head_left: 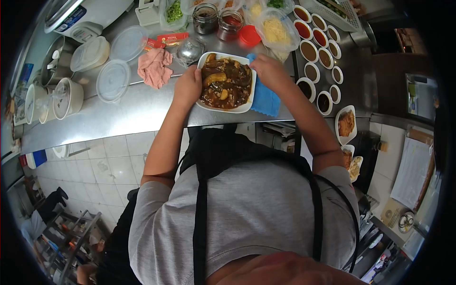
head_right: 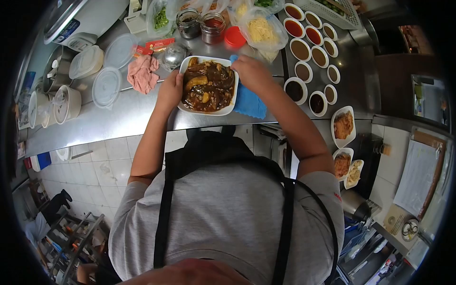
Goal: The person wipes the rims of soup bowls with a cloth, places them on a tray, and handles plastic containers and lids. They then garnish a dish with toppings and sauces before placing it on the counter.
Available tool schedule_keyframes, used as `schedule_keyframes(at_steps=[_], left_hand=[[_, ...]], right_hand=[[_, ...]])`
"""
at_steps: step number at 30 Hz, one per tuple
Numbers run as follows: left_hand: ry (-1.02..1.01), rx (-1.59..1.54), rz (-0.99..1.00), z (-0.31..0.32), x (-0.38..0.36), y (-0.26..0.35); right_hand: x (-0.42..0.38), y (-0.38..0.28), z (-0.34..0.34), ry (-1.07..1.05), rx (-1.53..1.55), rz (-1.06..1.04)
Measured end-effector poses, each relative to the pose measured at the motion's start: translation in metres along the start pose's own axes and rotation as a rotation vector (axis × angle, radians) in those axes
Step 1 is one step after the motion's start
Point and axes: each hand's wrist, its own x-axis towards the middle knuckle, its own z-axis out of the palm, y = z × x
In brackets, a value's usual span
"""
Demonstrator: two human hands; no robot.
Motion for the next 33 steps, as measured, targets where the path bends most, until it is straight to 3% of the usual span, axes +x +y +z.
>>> schedule_keyframes(at_steps=[2, 5, 8, 14, 17, 20, 23, 26, 28, 30, 33], left_hand=[[0.061, -0.008, 0.011, 0.005, -0.003, -0.004], [0.052, -0.011, -0.028, 0.005, -0.005, -0.005], [0.032, -0.018, -0.027, 0.003, -0.006, 0.001], [0.057, -0.072, -0.041, 0.008, -0.009, 0.001], [0.090, -0.141, -0.047, 0.013, -0.020, -0.005], [-0.284, -0.570, -0.543, -0.010, -0.047, 0.015], [-0.167, -0.209, -0.251, -0.035, -0.043, 0.008], [0.062, 0.021, -0.021, -0.055, -0.004, 0.046], [0.118, 0.145, 0.224, -0.034, 0.032, 0.048], [-0.154, 0.317, 0.319, -0.014, 0.061, 0.057], [-0.359, 0.465, 0.376, 0.010, 0.089, 0.053]], right_hand=[[-0.010, 0.005, -0.003, -0.037, 0.140, 0.092], [-0.024, -0.001, -0.009, -0.042, 0.467, 0.492], [-0.032, 0.000, 0.014, 0.131, 0.191, 0.090], [-0.056, -0.017, 0.024, 0.179, 0.044, 0.022], [-0.067, -0.015, 0.024, 0.166, 0.141, 0.038], [-0.069, 0.017, 0.004, 0.166, 0.720, 0.547], [-0.057, 0.033, -0.012, 0.284, 0.885, 0.537], [-0.032, 0.023, -0.027, 0.069, 0.563, 0.433], [-0.018, 0.014, -0.022, 0.049, 0.385, 0.295], [-0.008, 0.004, -0.015, -0.001, 0.261, 0.215], [-0.001, -0.005, -0.010, -0.116, 0.127, 0.181]])
